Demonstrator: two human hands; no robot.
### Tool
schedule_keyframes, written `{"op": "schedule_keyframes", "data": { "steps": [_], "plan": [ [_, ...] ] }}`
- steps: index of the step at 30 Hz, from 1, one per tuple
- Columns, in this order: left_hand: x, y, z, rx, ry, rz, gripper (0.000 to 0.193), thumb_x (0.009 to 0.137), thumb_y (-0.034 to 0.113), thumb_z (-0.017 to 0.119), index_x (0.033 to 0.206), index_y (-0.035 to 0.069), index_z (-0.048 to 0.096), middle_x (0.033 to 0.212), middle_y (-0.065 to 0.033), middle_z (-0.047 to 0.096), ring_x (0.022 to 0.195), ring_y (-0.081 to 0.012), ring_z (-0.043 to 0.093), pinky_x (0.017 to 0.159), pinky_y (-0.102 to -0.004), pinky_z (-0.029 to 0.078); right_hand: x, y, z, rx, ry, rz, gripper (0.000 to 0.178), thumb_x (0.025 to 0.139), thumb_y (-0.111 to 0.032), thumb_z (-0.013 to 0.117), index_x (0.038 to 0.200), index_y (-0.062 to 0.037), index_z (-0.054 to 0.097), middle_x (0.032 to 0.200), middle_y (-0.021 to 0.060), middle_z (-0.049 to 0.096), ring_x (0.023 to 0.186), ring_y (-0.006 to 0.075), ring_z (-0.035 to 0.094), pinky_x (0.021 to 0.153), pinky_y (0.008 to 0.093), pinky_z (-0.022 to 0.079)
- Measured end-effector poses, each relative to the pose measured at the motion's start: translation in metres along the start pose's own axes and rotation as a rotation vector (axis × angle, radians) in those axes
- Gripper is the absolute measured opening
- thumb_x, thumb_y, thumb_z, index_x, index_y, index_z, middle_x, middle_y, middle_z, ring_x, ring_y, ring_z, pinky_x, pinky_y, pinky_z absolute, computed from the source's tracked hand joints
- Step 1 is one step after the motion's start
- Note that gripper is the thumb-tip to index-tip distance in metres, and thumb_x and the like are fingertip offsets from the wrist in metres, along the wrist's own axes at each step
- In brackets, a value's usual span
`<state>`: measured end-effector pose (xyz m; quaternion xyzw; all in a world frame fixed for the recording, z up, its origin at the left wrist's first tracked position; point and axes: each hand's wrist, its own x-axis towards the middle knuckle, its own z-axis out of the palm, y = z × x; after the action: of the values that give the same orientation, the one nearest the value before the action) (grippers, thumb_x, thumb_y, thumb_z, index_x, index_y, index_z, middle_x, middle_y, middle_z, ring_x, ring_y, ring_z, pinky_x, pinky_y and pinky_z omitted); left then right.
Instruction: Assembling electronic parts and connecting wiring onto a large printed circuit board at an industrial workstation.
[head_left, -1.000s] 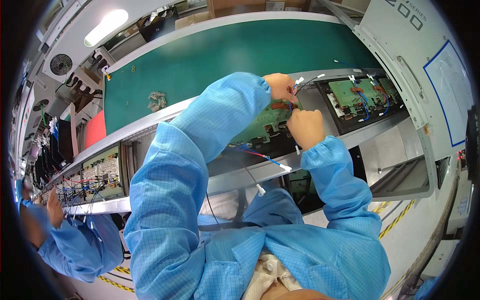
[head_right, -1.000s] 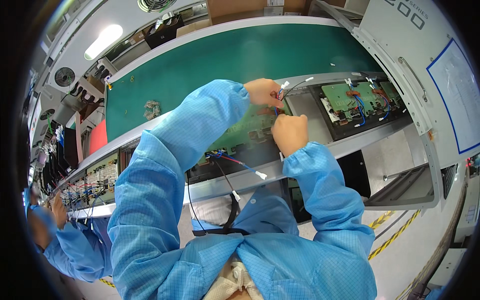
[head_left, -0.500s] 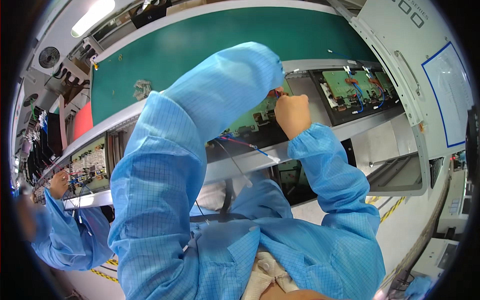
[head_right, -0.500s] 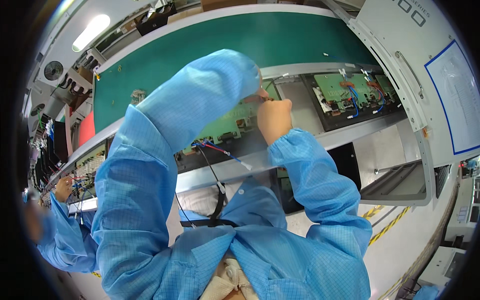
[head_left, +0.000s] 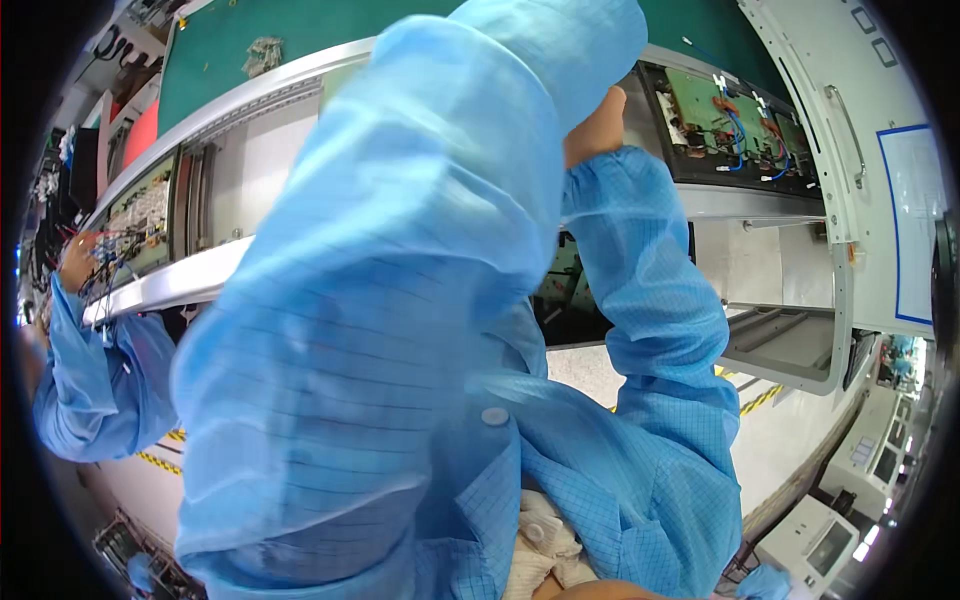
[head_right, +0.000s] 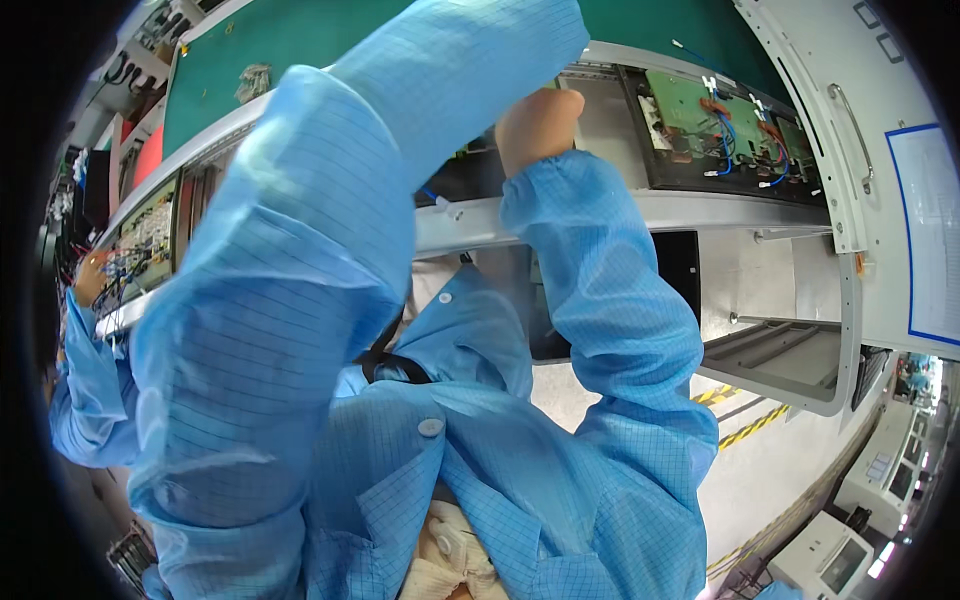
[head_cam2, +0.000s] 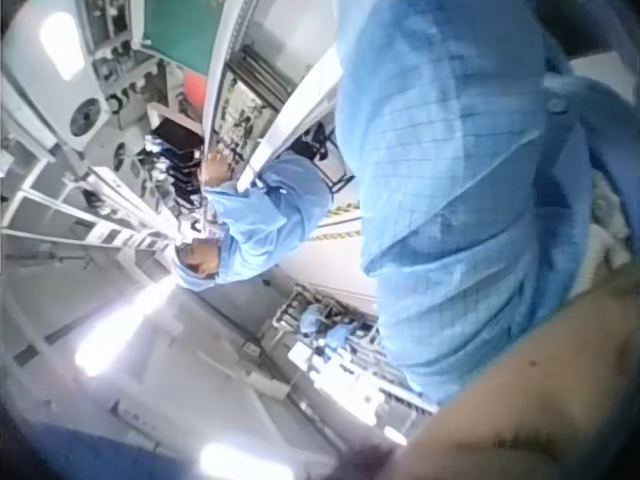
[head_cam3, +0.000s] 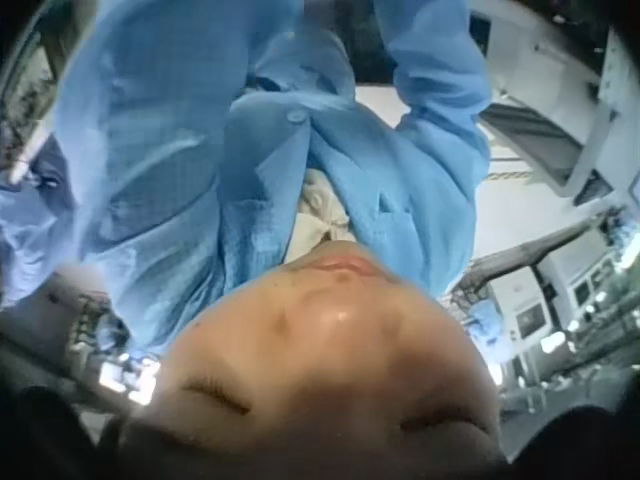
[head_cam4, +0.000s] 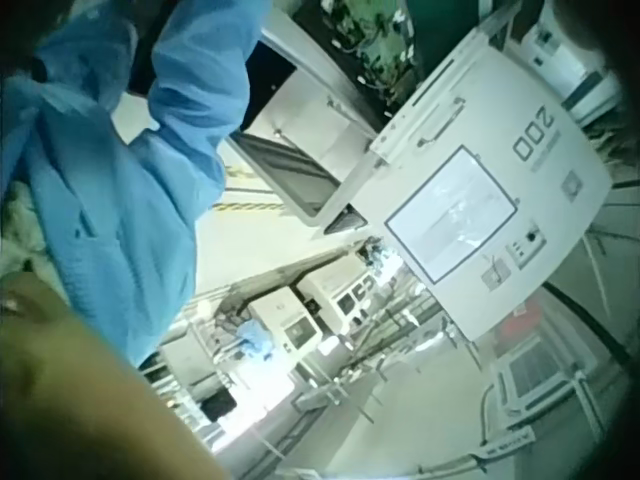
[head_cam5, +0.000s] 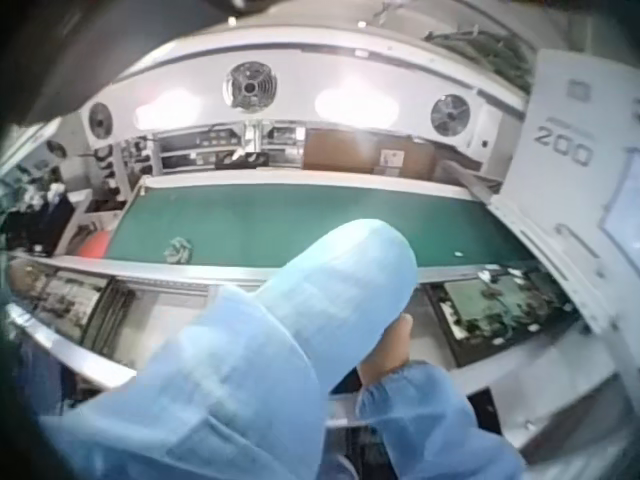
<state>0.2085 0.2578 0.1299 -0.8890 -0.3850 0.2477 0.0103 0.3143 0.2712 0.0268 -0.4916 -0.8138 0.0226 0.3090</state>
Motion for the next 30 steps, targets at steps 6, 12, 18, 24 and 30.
{"op": "schedule_keyframes", "data": {
  "steps": [6,12,18,24,30],
  "plan": [
    [-0.018,0.032,0.008,-0.013,-0.055,-0.041,0.037,0.081,0.047,0.063,0.091,0.012,0.072,0.086,-0.0086,0.069,0.084,-0.0273,0.065,0.073,-0.0416,0.053,-0.034,0.039,0.028,0.425,0.309,0.109,0.018,0.084,-0.019,0.053,0.084,-0.0051,0.065,0.081,0.0052,0.068,0.071,0.023,0.064,0.056,0.0422,0.043],
    [-0.006,0.061,-0.046,0.11,-0.046,0.01,0.036,0.08,0.046,0.064,0.091,0.012,0.072,0.086,-0.0085,0.069,0.083,-0.0273,0.065,0.073,-0.0415,0.053,0.005,0.004,0.036,-0.047,0.032,0.131,0.02,0.083,-0.022,0.053,0.081,-0.0054,0.063,0.081,0.0036,0.067,0.066,0.0212,0.06,0.057,0.0406,0.045],
    [0.018,0.084,-0.105,0.228,-0.005,0.098,0.035,0.08,0.045,0.064,0.091,0.012,0.072,0.086,-0.0084,0.069,0.083,-0.0273,0.065,0.073,-0.0413,0.053,0.01,0.024,-0.01,-0.767,0.149,-0.068,0.023,0.078,-0.022,0.051,0.083,-0.0031,0.062,0.082,0.0054,0.066,0.068,0.0214,0.059,0.057,0.0391,0.044],
    [0.021,0.07,-0.084,0.189,0.003,0.082,0.034,0.08,0.044,0.064,0.091,0.012,0.072,0.086,-0.0084,0.069,0.083,-0.0272,0.066,0.073,-0.0411,0.053,0.019,-0.004,-0.02,-0.555,-0.296,0.004,0.029,0.08,-0.026,0.051,0.092,-0.0016,0.06,0.092,0.0087,0.066,0.082,0.0197,0.06,0.067,0.0314,0.044],
    [0.023,0.076,-0.078,0.149,0.045,0.11,0.033,0.08,0.043,0.065,0.091,0.012,0.071,0.086,-0.0083,0.069,0.082,-0.0272,0.066,0.073,-0.041,0.053,0.013,0.037,0.04,0.534,-0.01,0.499,0.027,0.082,-0.029,0.053,0.085,-0.0036,0.062,0.083,0.0088,0.066,0.074,0.0193,0.06,0.062,0.0324,0.045]
  ]
}}
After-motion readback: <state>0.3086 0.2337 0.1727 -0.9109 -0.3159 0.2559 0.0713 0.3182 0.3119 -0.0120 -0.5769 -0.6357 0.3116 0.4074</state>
